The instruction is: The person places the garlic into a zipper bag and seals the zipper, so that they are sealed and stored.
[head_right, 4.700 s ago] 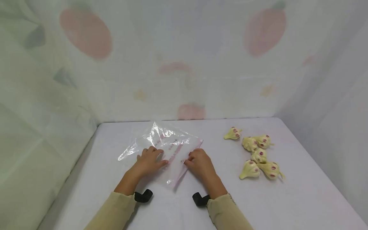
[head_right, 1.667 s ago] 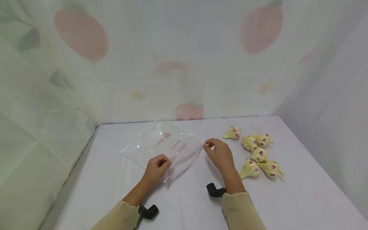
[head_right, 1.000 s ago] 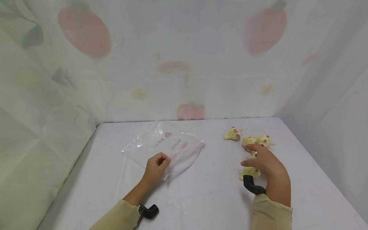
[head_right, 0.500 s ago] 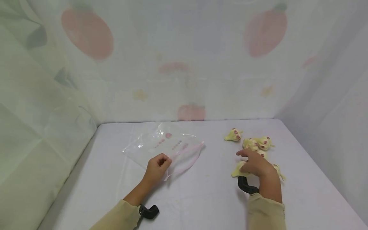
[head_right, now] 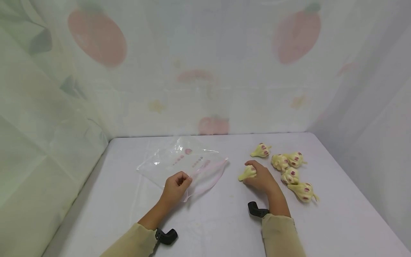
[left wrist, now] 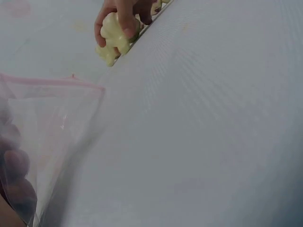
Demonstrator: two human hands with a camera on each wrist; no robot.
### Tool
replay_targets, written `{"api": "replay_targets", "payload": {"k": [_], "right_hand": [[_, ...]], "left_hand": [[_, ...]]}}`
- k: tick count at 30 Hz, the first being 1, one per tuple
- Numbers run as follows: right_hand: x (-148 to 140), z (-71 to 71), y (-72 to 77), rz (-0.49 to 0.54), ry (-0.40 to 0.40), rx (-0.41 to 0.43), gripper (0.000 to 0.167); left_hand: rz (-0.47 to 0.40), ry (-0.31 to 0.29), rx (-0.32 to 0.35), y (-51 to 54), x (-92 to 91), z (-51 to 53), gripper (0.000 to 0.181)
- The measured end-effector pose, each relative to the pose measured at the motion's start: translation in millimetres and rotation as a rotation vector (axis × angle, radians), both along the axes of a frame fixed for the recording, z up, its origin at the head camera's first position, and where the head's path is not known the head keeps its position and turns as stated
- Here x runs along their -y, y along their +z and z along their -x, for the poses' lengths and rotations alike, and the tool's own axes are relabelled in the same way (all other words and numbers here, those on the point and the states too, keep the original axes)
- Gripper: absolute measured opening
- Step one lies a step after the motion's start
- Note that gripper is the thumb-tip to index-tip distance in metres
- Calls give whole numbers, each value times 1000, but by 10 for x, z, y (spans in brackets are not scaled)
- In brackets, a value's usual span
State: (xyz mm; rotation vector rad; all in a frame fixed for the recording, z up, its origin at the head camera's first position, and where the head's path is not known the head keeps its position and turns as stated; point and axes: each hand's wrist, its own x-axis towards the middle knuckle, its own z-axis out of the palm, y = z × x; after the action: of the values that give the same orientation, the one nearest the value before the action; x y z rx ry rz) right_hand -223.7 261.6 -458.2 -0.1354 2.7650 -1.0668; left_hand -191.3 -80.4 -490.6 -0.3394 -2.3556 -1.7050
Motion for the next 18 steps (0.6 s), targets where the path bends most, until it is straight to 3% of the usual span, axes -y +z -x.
{"api": "replay_targets", "payload": {"k": [8,12,18], "right_hand": [[245,40,-116,55,33,-98,56],[403,26,-83,98,3,-78,43],[464,-23,-82,176,-62,-21,48]], "left_hand": [[23,17,-8,25,-5,-10,19],[17,12,-1,47,-5,-16,19],[18,9,-4,45,-5,-22,18]]}}
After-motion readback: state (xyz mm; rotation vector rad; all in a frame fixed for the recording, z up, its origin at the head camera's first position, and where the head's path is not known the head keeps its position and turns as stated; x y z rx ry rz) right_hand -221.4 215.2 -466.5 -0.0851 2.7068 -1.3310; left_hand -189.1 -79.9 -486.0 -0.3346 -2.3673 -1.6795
